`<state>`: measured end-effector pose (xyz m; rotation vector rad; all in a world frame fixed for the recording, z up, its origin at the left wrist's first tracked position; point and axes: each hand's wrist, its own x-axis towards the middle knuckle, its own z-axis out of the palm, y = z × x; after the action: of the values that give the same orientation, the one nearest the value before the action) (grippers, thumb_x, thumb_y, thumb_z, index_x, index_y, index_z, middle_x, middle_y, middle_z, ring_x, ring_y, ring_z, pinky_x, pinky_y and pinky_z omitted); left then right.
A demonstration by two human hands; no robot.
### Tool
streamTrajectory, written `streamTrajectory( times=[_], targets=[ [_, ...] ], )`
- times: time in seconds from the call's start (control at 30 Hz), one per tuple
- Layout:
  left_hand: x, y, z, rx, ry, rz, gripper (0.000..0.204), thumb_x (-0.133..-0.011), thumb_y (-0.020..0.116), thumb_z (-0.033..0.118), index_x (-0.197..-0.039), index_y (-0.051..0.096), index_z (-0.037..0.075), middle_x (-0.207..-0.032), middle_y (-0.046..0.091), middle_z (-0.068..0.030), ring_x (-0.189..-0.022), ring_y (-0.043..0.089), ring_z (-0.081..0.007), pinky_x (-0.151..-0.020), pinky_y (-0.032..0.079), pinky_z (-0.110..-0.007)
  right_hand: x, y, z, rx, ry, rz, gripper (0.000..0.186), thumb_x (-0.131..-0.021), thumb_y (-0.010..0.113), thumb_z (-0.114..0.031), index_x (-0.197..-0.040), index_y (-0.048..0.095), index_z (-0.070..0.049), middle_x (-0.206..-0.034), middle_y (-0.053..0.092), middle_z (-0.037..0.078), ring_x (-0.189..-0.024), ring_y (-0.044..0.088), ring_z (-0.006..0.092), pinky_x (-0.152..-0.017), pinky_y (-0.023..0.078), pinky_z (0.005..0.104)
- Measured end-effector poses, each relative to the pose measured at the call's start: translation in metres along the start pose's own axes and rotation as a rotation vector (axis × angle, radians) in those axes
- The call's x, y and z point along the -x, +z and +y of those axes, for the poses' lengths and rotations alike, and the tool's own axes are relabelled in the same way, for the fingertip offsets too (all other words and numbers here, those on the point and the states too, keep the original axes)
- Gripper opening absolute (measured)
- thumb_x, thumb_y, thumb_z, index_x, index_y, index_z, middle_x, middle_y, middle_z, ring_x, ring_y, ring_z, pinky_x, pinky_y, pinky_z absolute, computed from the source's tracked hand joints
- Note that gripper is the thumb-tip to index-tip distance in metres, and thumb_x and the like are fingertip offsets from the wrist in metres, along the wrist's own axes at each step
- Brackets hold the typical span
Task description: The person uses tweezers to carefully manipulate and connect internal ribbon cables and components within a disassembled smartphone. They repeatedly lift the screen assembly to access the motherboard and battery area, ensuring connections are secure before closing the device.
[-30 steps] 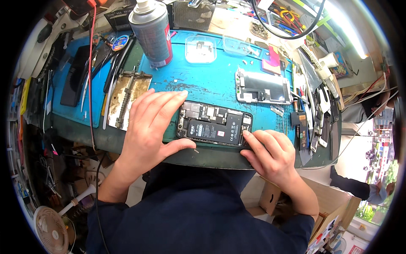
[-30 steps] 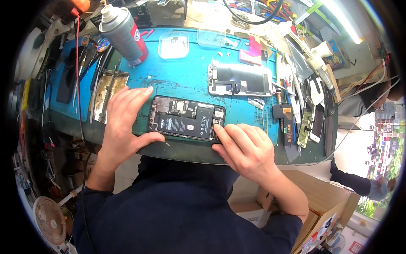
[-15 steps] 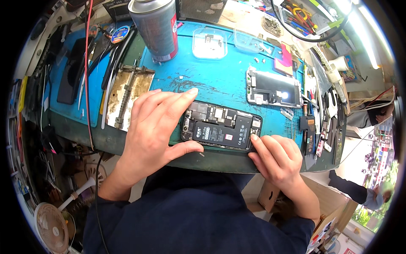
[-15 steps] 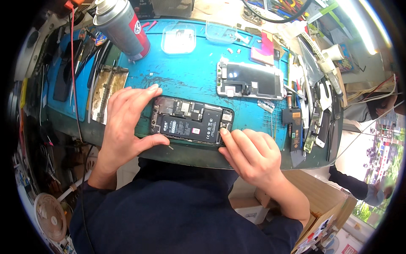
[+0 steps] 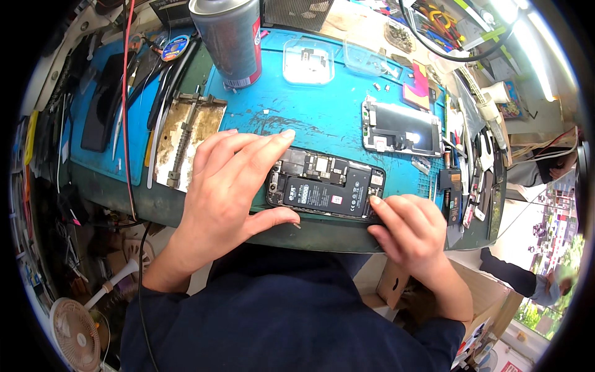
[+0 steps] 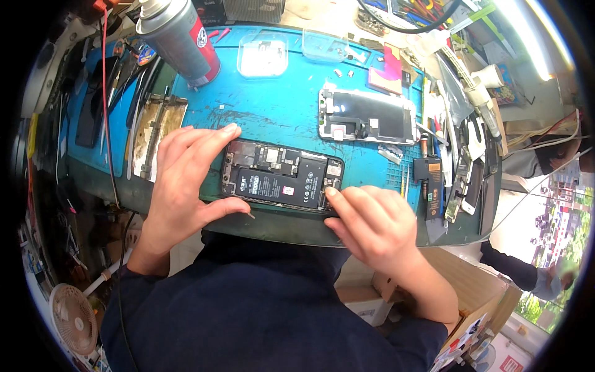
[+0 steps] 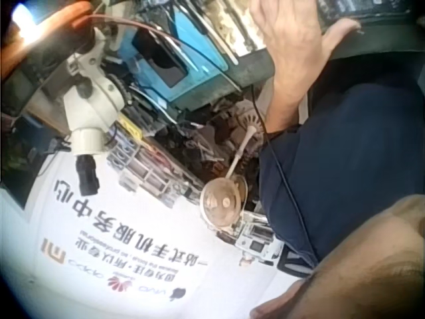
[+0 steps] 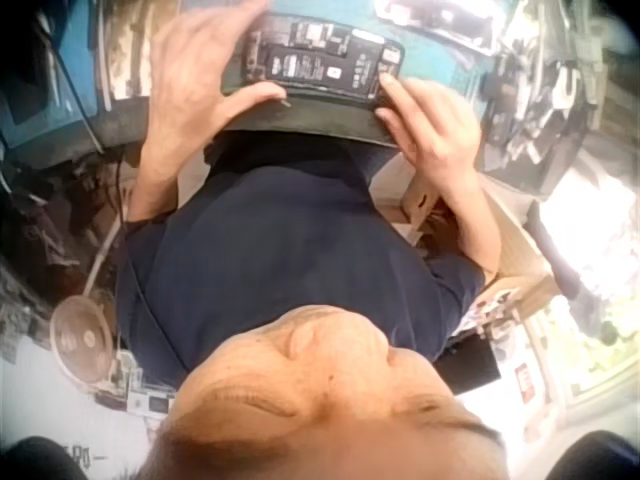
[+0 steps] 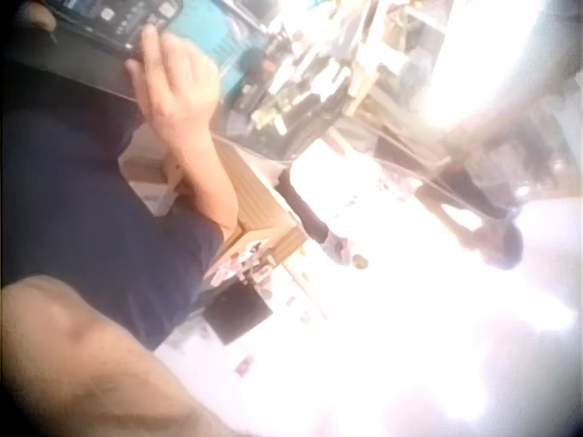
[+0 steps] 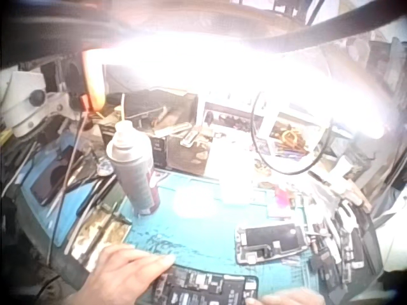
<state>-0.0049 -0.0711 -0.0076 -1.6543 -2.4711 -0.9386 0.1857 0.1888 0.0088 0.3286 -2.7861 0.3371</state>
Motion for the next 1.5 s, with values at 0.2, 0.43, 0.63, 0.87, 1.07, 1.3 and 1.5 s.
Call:
streamTrajectory(
  times=[0.2, 0.43, 0.63, 0.87, 1.07, 1.3, 1.5],
  targets=[
    [-0.003, -0.005, 0.003, 0.021, 0.012, 0.009, 0.098, -0.064, 0.092, 0.04, -0.148, 0.055, 0.006, -0.128, 0.068, -0.0078, -0.117, 0.057, -0.0311, -0.113, 0.037, -0.048, -0.019, -0.04, 0.052, 0.11, 0.359, 0.065, 0.046, -0.088, 0.079, -0.009, -0.132, 0.069, -0.002, -0.129, 0.07, 0.016, -0.116, 0.067, 0.034, -0.102, 0.052, 0.0428],
    [-0.012, 0.003, 0.007, 0.013, 0.059, -0.014, 0.096, -0.064, 0.091, 0.038, -0.147, 0.055, 0.006, -0.129, 0.065, -0.008, -0.118, 0.056, -0.0299, -0.113, 0.036, -0.047, -0.049, -0.048, 0.082, 0.094, 0.31, -0.289, 0.07, -0.081, 0.084, -0.016, -0.146, 0.058, -0.011, -0.142, 0.059, 0.015, -0.133, 0.053, 0.0353, -0.113, 0.043, 0.0446],
    [-0.016, 0.002, 0.013, 0.024, 0.084, 0.003, 0.097, -0.067, 0.09, 0.04, -0.15, 0.052, 0.006, -0.135, 0.062, -0.0097, -0.125, 0.055, -0.0307, -0.115, 0.035, -0.048, -0.053, -0.052, 0.087, -0.097, 0.451, -0.326, 0.056, -0.082, 0.083, -0.01, -0.133, 0.061, -0.005, -0.12, 0.059, 0.014, -0.116, 0.058, 0.0312, -0.101, 0.048, 0.0389],
    [-0.029, 0.0, 0.013, 0.654, -0.165, 0.133, 0.082, -0.093, 0.08, 0.035, -0.157, 0.041, 0.0, -0.145, 0.058, -0.0151, -0.132, 0.058, -0.0313, -0.11, 0.046, -0.043, -0.047, -0.059, 0.08, -0.867, 0.74, -0.072, 0.026, -0.101, 0.072, -0.018, -0.119, 0.066, -0.002, -0.102, 0.068, -0.002, -0.093, 0.06, 0.0043, -0.087, 0.048, 0.022],
    [-0.057, 0.013, 0.035, 1.531, -0.537, -0.06, 0.047, -0.106, 0.067, 0.032, -0.141, 0.053, 0.003, -0.128, 0.062, -0.0074, -0.115, 0.066, -0.0205, -0.089, 0.058, -0.034, -0.06, -0.036, 0.014, -0.897, 0.66, 0.07, 0.027, -0.099, 0.073, -0.013, -0.121, 0.067, 0.001, -0.099, 0.071, 0.002, -0.087, 0.063, 0.0064, -0.078, 0.052, 0.0242],
    [-0.055, 0.025, 0.034, 1.426, -0.503, 0.131, 0.034, -0.101, 0.072, 0.015, -0.13, 0.059, 0.002, -0.115, 0.068, -0.0045, -0.102, 0.067, -0.0139, -0.086, 0.058, -0.031, -0.065, -0.016, -0.012, -0.642, 0.542, 0.187, 0.029, -0.094, 0.075, -0.009, -0.12, 0.067, 0.001, -0.1, 0.075, 0.01, -0.09, 0.07, 0.0145, -0.08, 0.055, 0.0297],
    [-0.051, 0.022, 0.035, 1.333, -0.411, 0.077, 0.038, -0.1, 0.069, 0.002, -0.135, 0.057, -0.002, -0.125, 0.068, -0.0093, -0.112, 0.066, -0.0153, -0.095, 0.057, -0.032, -0.065, -0.009, -0.004, -0.868, 0.567, 0.223, 0.038, -0.093, 0.079, -0.013, -0.125, 0.065, 0.002, -0.109, 0.075, 0.011, -0.099, 0.072, 0.0161, -0.089, 0.056, 0.031]
  ],
)
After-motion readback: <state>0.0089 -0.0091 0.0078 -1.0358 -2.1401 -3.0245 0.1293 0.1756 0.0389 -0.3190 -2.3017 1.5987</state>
